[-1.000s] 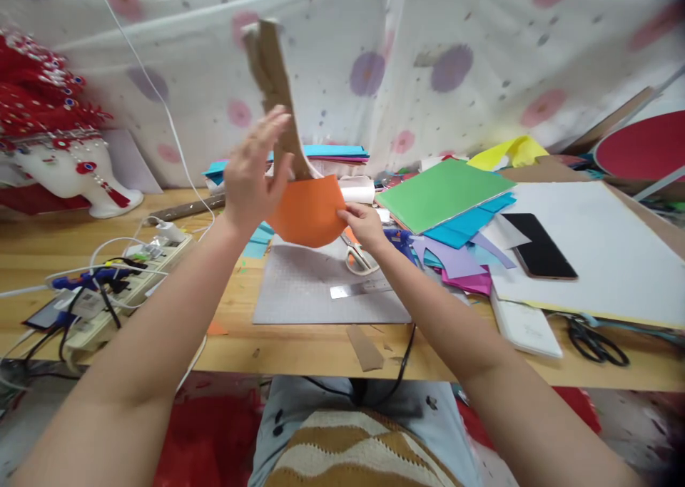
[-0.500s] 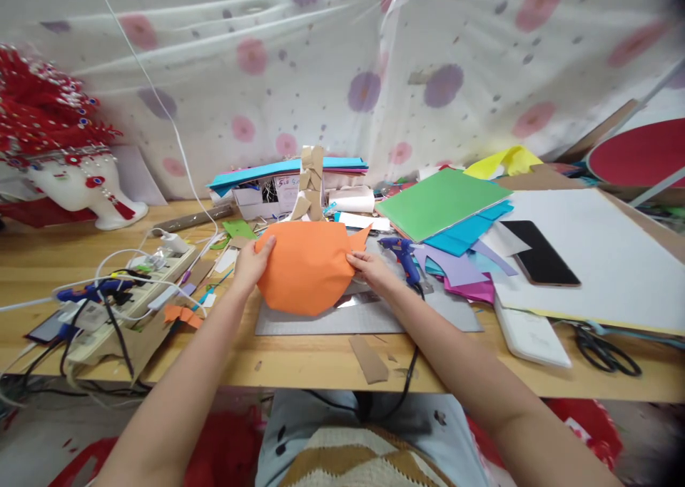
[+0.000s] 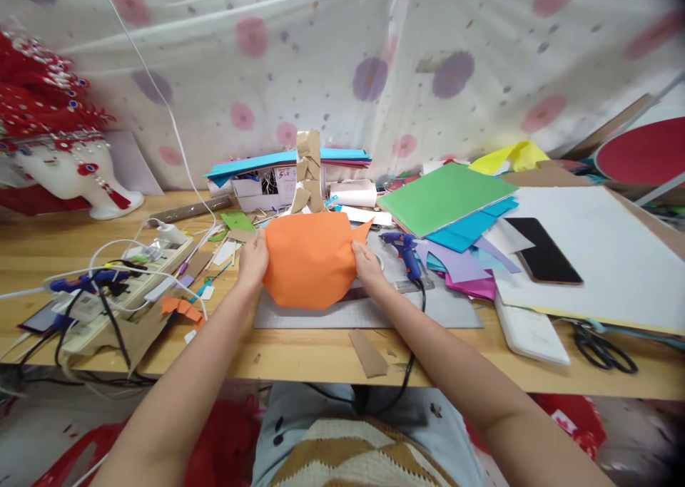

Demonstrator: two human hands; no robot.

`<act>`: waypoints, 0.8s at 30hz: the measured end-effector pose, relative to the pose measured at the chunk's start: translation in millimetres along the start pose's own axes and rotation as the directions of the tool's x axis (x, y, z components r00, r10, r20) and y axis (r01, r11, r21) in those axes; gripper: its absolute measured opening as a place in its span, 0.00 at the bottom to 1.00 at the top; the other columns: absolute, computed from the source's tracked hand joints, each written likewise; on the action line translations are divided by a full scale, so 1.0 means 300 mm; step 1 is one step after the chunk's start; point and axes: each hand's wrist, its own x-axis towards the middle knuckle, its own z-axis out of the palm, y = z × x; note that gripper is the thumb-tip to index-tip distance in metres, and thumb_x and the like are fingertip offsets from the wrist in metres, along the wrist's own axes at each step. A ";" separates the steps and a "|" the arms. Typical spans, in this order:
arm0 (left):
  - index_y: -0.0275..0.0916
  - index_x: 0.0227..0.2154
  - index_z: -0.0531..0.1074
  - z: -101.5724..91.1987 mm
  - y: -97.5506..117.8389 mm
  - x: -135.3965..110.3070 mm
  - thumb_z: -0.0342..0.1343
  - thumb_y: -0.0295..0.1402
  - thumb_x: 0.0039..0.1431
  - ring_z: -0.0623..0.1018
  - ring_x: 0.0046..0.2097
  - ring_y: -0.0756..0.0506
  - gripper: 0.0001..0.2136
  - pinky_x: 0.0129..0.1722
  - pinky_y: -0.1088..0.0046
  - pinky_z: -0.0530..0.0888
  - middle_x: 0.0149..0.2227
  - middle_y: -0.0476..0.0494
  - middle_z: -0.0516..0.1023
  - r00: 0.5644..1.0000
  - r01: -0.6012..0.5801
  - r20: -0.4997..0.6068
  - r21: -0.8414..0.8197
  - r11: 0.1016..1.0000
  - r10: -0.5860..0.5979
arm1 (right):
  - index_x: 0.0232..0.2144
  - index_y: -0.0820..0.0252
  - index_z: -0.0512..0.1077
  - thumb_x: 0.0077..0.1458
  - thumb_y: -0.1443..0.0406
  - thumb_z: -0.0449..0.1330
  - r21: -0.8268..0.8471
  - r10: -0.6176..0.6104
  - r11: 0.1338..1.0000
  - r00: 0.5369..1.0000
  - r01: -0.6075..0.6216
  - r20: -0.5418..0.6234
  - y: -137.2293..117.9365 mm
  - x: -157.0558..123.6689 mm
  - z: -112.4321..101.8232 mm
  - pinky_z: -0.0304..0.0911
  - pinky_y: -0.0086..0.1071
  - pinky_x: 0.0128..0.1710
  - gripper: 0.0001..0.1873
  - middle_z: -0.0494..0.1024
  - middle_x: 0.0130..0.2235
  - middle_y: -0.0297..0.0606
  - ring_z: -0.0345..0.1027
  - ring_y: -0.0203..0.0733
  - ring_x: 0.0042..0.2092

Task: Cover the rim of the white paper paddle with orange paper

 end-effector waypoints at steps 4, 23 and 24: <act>0.38 0.27 0.70 -0.031 0.046 0.014 0.41 0.62 0.47 0.75 0.35 0.38 0.30 0.32 0.67 0.68 0.30 0.39 0.76 0.990 -0.002 0.142 0.157 0.988 -0.021 | 0.23 0.56 0.62 0.53 0.48 0.42 -0.151 -0.074 0.986 0.997 0.069 -0.026 -0.033 0.003 -0.010 0.59 0.35 0.38 0.21 0.70 0.27 0.34 0.63 0.41 0.34; 0.40 0.21 0.67 -0.001 0.021 0.041 0.36 0.51 0.57 0.73 0.44 0.30 0.23 0.40 0.55 0.66 0.35 0.30 0.76 0.995 0.079 0.036 0.208 0.975 -0.088 | 0.29 0.57 0.72 0.53 0.51 0.47 -0.100 -0.034 0.994 0.984 0.051 0.173 -0.036 0.016 0.003 0.55 0.37 0.51 0.20 0.76 0.39 0.38 0.66 0.44 0.46; 0.40 0.20 0.66 0.003 0.010 0.045 0.38 0.50 0.57 0.73 0.45 0.29 0.22 0.41 0.54 0.66 0.34 0.30 0.76 0.995 0.091 0.018 0.170 0.981 -0.095 | 0.28 0.57 0.72 0.53 0.52 0.47 -0.101 -0.029 0.994 0.985 0.046 0.170 -0.036 0.016 0.004 0.55 0.37 0.51 0.20 0.76 0.39 0.38 0.66 0.44 0.46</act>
